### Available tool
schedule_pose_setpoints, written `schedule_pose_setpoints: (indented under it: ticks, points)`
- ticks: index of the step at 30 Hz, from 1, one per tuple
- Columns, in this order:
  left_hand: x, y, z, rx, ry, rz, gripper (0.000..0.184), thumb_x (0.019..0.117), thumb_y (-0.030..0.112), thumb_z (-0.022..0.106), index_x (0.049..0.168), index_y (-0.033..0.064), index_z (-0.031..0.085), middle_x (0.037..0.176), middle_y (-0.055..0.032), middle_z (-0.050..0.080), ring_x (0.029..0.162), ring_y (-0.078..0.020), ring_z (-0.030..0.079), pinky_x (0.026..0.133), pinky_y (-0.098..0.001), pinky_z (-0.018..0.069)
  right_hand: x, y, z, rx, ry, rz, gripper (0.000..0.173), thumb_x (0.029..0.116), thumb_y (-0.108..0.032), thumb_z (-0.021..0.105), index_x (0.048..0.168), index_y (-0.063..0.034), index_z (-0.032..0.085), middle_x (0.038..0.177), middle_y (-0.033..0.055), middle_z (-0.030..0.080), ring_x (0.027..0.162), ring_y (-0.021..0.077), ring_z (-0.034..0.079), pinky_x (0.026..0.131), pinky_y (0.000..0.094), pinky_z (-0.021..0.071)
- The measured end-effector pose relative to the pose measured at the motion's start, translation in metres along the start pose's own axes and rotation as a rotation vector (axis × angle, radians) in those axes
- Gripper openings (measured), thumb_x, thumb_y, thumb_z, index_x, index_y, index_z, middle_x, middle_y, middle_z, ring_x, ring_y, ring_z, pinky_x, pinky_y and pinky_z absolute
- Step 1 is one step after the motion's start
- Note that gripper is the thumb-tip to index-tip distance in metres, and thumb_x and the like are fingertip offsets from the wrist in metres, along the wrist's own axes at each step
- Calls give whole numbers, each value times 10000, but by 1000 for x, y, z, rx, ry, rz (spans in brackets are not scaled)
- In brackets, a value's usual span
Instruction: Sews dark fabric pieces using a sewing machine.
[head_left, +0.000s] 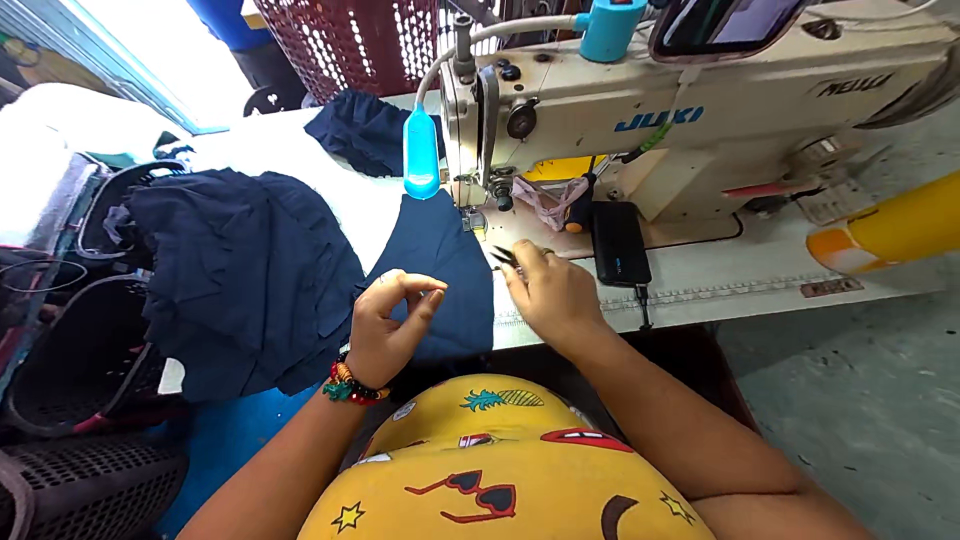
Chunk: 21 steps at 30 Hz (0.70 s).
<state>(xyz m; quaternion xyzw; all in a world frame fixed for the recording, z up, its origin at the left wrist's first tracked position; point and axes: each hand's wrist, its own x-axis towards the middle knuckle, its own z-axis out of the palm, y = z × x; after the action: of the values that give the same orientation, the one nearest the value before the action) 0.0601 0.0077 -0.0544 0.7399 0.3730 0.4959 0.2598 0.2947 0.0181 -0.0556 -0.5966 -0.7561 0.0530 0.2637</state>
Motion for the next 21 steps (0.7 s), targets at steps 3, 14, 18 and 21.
schedule_pose_setpoints:
  ticks: [3,14,18,21]
  points:
    - [1,-15,3,69,-19,-91,140,970,143,614,1009,55,716,905,29,670,822,-16,608,783,-210,528,14,28,6,-160,-84,138,211,1011,-192,621,1090,-2,669,964,240,674,827,441,695,623,581,549]
    - [70,-65,28,386,-163,-280,150,940,202,705,947,66,768,1035,-139,684,1091,-303,616,991,-516,453,16,52,11,9,52,21,231,954,-219,684,1102,-53,748,1097,181,668,1083,402,614,898,590,490]
    - [94,-79,38,445,-228,-386,189,950,237,706,958,60,770,1084,-166,691,1161,-340,600,1058,-526,418,23,38,20,170,-26,2,184,937,-180,686,1051,-62,770,1034,148,675,1056,343,625,929,532,510]
    - [102,-91,43,431,-230,-435,186,939,259,717,949,84,779,1132,-165,686,1206,-348,574,1061,-535,408,39,31,39,355,-90,13,209,920,-152,711,1092,-45,763,1080,154,678,1067,315,631,934,497,522]
